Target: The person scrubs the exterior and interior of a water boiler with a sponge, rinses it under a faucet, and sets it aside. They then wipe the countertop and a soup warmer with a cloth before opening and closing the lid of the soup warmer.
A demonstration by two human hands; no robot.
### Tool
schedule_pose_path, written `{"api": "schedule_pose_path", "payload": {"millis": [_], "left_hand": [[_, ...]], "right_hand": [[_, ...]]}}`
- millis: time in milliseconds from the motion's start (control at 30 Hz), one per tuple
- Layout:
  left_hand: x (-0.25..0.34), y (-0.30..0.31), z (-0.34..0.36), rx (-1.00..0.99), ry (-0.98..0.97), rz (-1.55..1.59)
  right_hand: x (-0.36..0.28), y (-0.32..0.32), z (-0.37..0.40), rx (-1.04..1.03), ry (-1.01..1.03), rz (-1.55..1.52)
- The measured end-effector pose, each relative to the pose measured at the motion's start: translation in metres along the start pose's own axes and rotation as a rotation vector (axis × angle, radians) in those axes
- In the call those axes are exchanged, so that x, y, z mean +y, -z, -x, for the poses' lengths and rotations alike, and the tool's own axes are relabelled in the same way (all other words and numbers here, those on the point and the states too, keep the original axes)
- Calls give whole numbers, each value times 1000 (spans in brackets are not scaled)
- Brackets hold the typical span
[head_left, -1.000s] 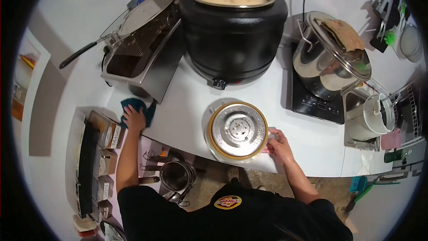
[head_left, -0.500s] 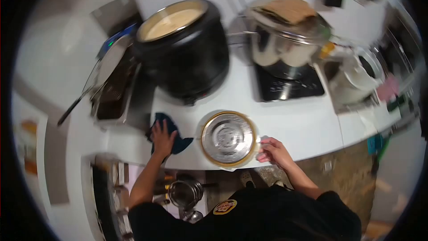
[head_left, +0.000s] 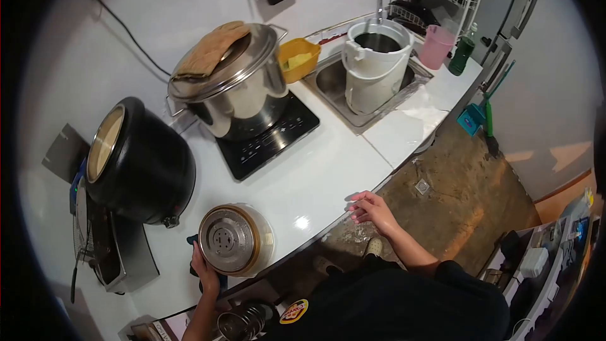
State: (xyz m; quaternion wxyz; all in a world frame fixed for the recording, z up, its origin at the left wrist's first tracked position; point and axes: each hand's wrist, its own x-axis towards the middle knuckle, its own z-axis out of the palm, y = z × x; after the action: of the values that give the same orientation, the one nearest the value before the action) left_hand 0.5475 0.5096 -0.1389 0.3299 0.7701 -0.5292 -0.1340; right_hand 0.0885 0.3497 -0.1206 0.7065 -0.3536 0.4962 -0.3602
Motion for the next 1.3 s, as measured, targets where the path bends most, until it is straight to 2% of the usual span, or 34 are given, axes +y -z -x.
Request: {"api": "schedule_pose_path", "payload": {"millis": [67, 167, 267, 367, 467, 567, 633, 700, 733, 767, 833, 867, 933, 967, 1033, 1067, 1100, 1200, 1233, 1300], "left_hand": [[11, -23, -6, 39, 82, 49], [47, -64, -9, 179, 178, -183], [65, -104, -19, 296, 265, -211], [54, -132, -34, 244, 66, -130], [100, -134, -34, 179, -100, -304], [120, -106, -38, 125, -4, -430], [105, -89, -48, 433, 17, -332], [94, -58, -68, 733, 261, -230], [102, -39, -77, 597, 107, 176], [169, -29, -77, 423, 37, 271], [282, -37, -84, 310, 73, 507], [315, -48, -92, 254, 92, 623], [343, -77, -116, 153, -127, 445], [372, -101, -122, 67, -152, 438], [419, -151, -139, -104, -326, 326], [439, -181, -148, -249, -286, 460], [464, -207, -152, -345, -302, 466], [526, -282, -175, -481, -700, 330], [544, -306, -180, -500, -781, 340], [586, -343, -186, -597, -875, 479]], "right_hand": [[0, 27, 4, 31, 13, -41], [-14, 71, 11, 56, 56, -59], [-25, 117, 19, 88, 111, -54], [-35, 163, 23, 138, 156, -33], [-41, 196, 22, 154, 173, -57], [-54, 212, 19, 158, 160, -48], [-56, 225, 23, 162, 162, -45], [-60, 236, 26, 170, 181, -29], [-58, 245, 24, 200, 162, -54], [-55, 256, 22, 230, 143, -74], [-57, 271, 17, 291, 111, -98], [-60, 278, 12, 294, 119, -91], [-68, 292, -2, 309, 146, -82], [-78, 296, -9, 307, 168, -92], [-98, 308, -27, 329, 228, -80], [-111, 316, -36, 342, 263, -71], [-122, 326, -45, 352, 308, -65], [-162, 354, -67, 512, 508, 118], [-167, 375, -84, 623, 534, 285], [-201, 393, -102, 762, 784, 343]]}}
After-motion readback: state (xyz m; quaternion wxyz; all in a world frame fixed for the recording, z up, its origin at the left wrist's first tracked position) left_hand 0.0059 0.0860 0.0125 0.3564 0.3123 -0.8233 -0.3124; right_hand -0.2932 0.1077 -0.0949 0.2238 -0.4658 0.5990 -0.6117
